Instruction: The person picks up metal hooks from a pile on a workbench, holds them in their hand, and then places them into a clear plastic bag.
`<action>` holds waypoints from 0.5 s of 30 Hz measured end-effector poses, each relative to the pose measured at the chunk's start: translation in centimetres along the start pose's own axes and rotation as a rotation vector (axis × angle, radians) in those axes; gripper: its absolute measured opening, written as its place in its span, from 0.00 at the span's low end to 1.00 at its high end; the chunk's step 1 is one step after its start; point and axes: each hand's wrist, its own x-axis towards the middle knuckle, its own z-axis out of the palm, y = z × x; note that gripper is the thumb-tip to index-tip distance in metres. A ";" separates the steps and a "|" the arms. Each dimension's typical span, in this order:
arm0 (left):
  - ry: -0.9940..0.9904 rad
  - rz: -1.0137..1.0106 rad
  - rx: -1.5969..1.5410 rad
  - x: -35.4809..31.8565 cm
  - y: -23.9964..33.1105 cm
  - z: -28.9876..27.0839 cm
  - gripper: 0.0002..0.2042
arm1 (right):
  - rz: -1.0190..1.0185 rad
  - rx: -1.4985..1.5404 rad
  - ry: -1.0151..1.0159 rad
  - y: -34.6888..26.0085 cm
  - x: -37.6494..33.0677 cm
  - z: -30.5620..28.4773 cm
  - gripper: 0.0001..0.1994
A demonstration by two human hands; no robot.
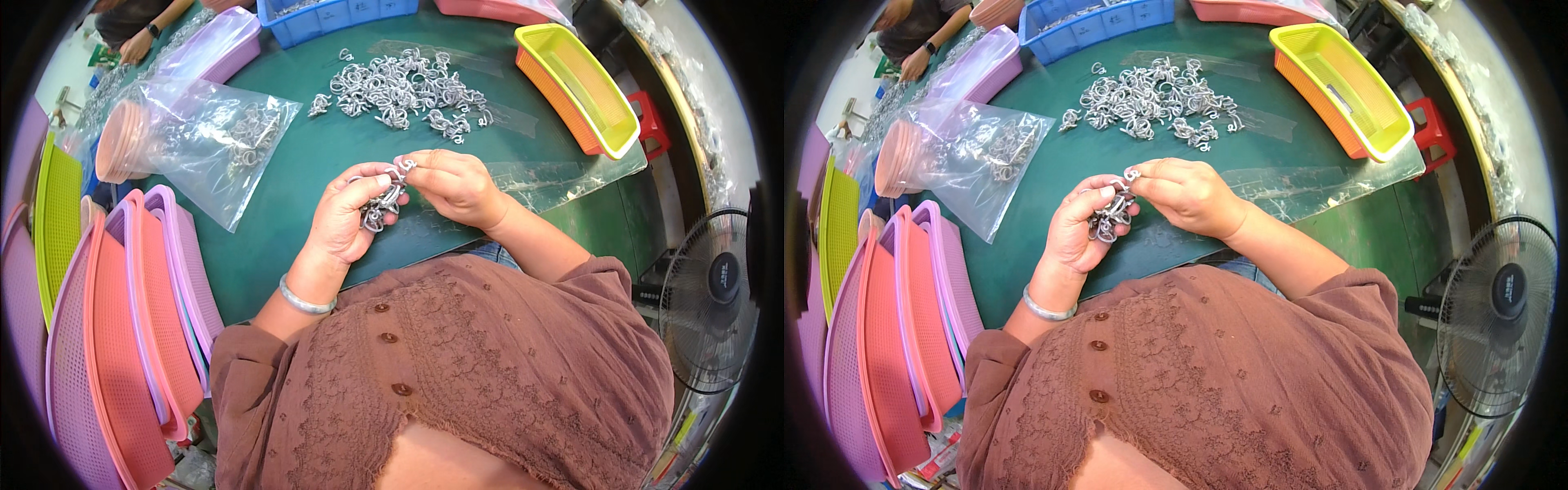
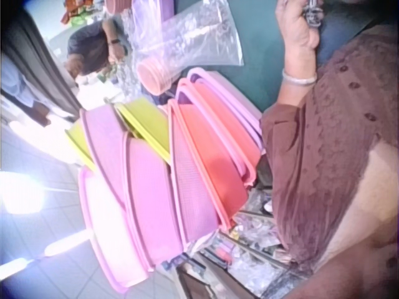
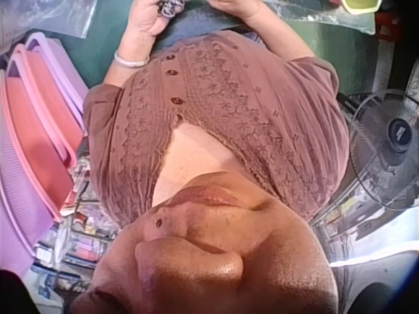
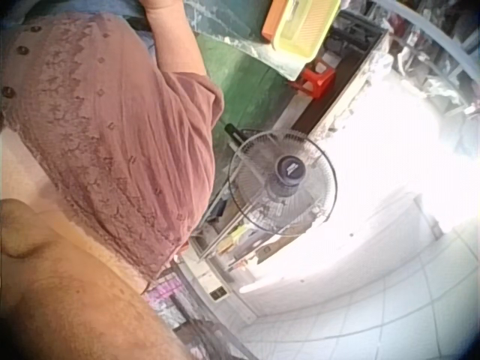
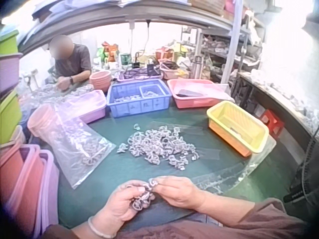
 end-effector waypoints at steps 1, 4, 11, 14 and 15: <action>0.002 0.000 0.000 0.0 0.0 0.0 0.06 | -0.006 -0.008 -0.004 0.0 0.0 0.1 0.11; 0.007 0.010 0.011 -0.1 0.1 -0.2 0.06 | -0.032 -0.030 -0.005 0.0 0.2 0.4 0.11; 0.000 0.057 -0.031 -0.5 0.1 -1.3 0.08 | -0.110 -0.074 -0.104 -0.1 1.9 0.6 0.13; -0.026 0.092 -0.240 -1.1 0.7 -2.5 0.07 | -0.103 0.043 -0.153 -0.3 4.5 0.7 0.13; -0.045 0.110 -0.304 -1.5 1.0 -3.1 0.07 | -0.111 0.069 -0.161 0.2 5.6 1.1 0.13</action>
